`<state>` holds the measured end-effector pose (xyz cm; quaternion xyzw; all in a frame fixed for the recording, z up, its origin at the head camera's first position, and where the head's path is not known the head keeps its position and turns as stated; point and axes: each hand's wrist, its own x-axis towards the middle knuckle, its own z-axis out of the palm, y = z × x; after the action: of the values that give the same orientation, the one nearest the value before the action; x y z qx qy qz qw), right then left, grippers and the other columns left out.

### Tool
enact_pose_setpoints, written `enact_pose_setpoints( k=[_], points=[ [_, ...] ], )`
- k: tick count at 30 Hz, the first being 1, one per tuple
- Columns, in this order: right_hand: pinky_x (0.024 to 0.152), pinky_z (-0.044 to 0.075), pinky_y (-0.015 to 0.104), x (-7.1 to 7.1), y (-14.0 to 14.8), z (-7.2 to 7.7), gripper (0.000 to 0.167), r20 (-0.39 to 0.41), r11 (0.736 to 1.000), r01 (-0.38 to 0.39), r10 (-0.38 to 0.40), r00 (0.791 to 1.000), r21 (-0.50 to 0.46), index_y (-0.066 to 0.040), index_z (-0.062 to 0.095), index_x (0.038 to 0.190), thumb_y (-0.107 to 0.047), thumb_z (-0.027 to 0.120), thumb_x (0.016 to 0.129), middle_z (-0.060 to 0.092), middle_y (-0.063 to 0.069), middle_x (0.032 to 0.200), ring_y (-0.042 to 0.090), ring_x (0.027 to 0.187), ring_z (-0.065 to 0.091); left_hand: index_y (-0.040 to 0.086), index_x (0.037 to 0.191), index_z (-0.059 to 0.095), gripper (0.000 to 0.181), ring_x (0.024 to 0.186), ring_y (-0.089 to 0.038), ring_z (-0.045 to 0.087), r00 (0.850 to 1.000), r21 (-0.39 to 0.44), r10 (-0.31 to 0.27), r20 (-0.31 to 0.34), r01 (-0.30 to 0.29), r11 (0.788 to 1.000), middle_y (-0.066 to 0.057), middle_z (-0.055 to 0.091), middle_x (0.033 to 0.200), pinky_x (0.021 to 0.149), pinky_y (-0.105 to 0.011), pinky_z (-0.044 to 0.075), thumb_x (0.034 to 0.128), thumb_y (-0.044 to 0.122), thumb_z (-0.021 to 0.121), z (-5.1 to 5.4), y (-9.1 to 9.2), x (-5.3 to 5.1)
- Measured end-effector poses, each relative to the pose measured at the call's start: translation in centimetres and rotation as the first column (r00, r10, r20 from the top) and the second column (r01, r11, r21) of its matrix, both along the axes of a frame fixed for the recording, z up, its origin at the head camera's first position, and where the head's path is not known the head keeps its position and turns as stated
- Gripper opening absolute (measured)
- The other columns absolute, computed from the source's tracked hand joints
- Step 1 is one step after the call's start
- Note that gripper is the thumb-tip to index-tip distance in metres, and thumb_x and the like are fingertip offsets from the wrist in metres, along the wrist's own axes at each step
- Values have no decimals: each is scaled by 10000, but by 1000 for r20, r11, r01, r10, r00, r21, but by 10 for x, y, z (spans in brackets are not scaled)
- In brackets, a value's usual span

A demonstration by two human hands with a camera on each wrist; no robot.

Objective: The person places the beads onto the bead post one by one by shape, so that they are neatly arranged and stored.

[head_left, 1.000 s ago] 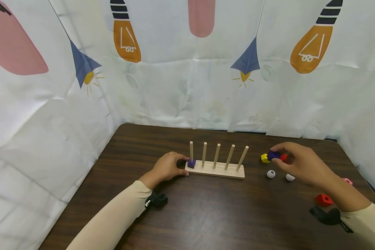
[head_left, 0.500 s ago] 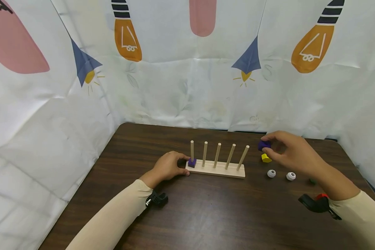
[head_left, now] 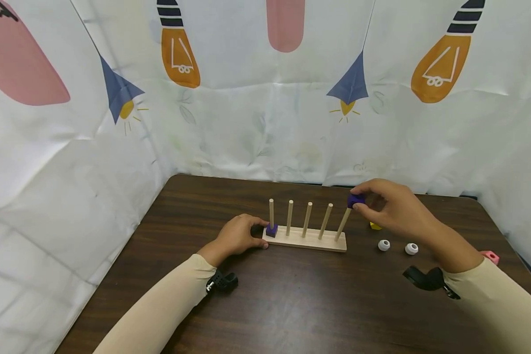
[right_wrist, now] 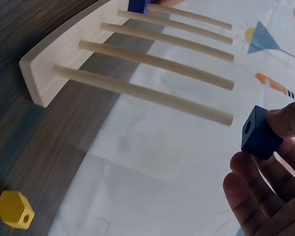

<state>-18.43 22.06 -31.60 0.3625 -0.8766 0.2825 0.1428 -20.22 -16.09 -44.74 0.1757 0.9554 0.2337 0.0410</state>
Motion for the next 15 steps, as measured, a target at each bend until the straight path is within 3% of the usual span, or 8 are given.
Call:
enact_pose_setpoints(
  k=[5, 15],
  points=[
    [654, 534, 276, -3, -8, -2, 362, -16, 1000, -21, 21, 1000, -14, -120, 714, 1160, 11, 823, 840, 695, -61, 1046, 56, 784, 629, 233, 1287, 737, 585, 1281, -269, 574, 1000, -1, -6, 0, 6, 1000, 11, 683, 1306, 1060, -463, 451, 767, 438, 907, -1, 0, -1],
    [649, 549, 344, -8, -27, -3, 326, 35, 1000, -12, 12, 999, -10, -123, 710, 1176, -51, 815, 876, 690, -48, 1050, 78, 811, 640, 239, 1285, 738, 583, 1279, -266, 576, 1000, -2, -2, -1, 2, 1000, 15, 681, 1309, 1056, -463, 454, 765, 442, 908, -2, 0, -2]
  ],
)
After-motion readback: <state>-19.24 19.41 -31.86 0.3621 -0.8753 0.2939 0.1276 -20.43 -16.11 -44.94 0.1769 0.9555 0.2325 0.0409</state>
